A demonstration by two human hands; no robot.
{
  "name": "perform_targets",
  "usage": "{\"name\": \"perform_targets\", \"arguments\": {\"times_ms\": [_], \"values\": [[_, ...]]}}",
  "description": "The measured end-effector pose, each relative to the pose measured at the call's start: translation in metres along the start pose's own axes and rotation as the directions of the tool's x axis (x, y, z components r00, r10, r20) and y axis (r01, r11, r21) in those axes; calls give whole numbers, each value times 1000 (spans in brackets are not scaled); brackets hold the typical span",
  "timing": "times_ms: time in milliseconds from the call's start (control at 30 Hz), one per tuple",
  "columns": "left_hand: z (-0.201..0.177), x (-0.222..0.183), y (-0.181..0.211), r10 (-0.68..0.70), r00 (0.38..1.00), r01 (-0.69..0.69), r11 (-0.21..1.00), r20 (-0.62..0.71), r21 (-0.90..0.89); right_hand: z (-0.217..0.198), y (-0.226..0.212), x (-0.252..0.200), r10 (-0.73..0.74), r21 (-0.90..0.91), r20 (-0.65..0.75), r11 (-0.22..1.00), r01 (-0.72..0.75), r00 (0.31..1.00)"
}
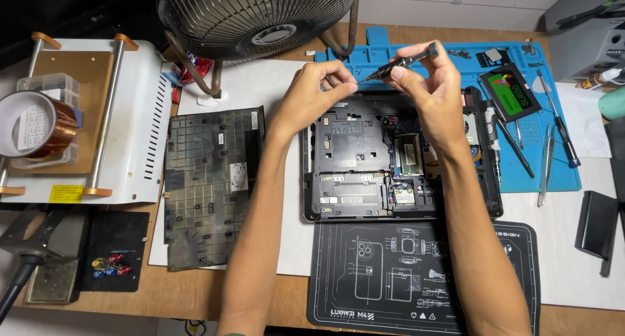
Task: Reassembling internal components of a laptop, including installing RAM, an SSD, and securing them with screws.
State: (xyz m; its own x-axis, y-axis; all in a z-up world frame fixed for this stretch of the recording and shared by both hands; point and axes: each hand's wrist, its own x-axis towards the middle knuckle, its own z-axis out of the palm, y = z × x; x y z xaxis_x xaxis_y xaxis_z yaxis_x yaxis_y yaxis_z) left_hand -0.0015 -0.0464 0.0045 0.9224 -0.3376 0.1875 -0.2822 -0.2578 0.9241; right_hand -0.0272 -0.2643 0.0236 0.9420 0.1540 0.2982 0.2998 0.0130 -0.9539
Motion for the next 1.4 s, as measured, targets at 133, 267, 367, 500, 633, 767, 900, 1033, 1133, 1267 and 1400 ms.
{"name": "perform_targets", "arguments": {"times_ms": [133,267,367,500,633,767,900,1033,1133,1267,1400], "values": [[-1,1,-3,30,1000,-30,999,-5,-10,0,1,0,2,-1,4,1000,-2,1000],[-2,0,-1,15,1000,-15,1000,-18,-3,1,-1,0,5,9,-3,1000,-5,1000],[-2,0,-4,14,999,-14,1000,-28,9,1,0,-1,2,28,-15,1000,-2,1000],[-1,1,-5,29,999,-29,1000,-19,7,2,-1,-1,-5,15,-2,1000,5,1000],[1,2,-10,33,999,-34,999,-26,-22,2,0,-1,-18,-25,15,1000,19,1000],[-1,-1,-1,-8,999,9,1000,-38,10,2,1,-1,-36,-41,42,998,37,998],[-2,-2,4,-33,999,34,999,-27,37,3,0,-1,-38,-49,50,998,40,998],[-3,-2,6,-89,996,91,993,-31,69,6,-1,-2,-20,-58,57,998,23,998],[-4,-2,5,-87,996,89,992,-23,94,10,-2,-2,-64,-75,80,995,70,995],[-9,-4,5,-59,998,61,995,-25,84,19,-1,-4,-82,-105,-3,991,81,997],[-24,-8,5,-5,1000,5,1000,8,4,36,-6,-8,-151,-48,-18,987,150,988]]}}
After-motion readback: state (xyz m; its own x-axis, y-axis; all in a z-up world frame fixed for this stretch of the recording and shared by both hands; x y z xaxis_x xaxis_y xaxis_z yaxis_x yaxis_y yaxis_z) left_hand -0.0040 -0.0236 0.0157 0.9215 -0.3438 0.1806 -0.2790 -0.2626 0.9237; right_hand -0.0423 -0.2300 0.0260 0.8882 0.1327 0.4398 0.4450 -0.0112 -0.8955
